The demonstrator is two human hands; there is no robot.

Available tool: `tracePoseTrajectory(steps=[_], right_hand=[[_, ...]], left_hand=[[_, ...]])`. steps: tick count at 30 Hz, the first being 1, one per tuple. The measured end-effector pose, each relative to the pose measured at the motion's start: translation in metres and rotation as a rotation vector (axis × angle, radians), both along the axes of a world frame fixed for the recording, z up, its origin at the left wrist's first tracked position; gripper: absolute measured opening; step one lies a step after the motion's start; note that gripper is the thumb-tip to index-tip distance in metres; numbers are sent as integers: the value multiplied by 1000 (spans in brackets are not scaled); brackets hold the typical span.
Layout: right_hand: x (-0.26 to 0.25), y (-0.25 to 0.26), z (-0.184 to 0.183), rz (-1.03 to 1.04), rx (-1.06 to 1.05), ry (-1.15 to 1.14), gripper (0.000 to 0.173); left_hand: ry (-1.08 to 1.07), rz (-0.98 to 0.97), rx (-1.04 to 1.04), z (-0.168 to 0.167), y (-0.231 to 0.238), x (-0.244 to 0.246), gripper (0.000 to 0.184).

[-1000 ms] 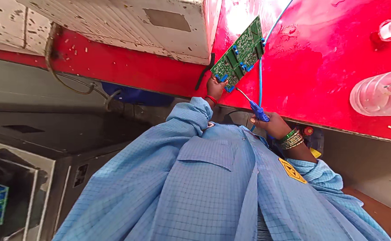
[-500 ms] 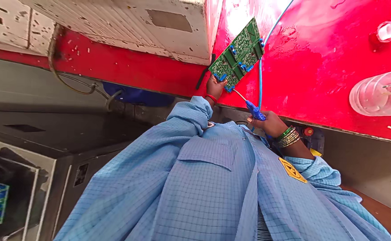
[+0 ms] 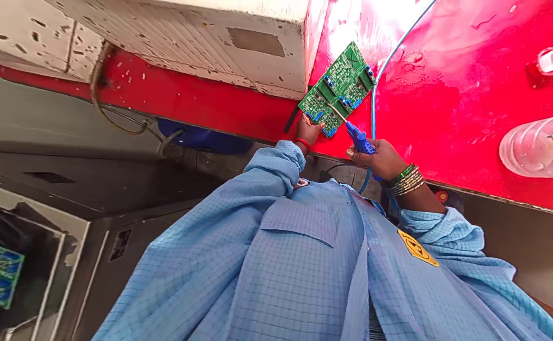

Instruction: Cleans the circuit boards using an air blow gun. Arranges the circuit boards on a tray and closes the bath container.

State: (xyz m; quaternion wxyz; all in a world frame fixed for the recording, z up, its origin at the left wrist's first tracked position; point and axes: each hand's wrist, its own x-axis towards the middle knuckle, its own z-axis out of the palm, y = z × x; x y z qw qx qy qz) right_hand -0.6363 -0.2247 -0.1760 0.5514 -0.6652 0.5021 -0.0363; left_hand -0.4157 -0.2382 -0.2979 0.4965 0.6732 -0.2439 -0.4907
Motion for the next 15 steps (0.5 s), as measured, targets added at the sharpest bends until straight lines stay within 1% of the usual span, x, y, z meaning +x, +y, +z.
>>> tracePoseTrajectory(steps=[2, 6, 9, 12, 15], right_hand=[[2, -5, 3, 24, -10, 7, 27], [6, -11, -2, 60, 22, 69, 32], [9, -21, -6, 14, 14, 69, 34], [19, -38, -10, -27, 74, 27, 34], [31, -48, -3, -48, 100, -5, 32]], left_hand=[[40, 23, 11, -3, 1, 1, 73], [58, 22, 24, 0, 2, 1, 71], [79, 25, 19, 0, 3, 1, 75], [97, 28, 22, 1, 4, 2, 81], [96, 29, 15, 1, 4, 1, 78]])
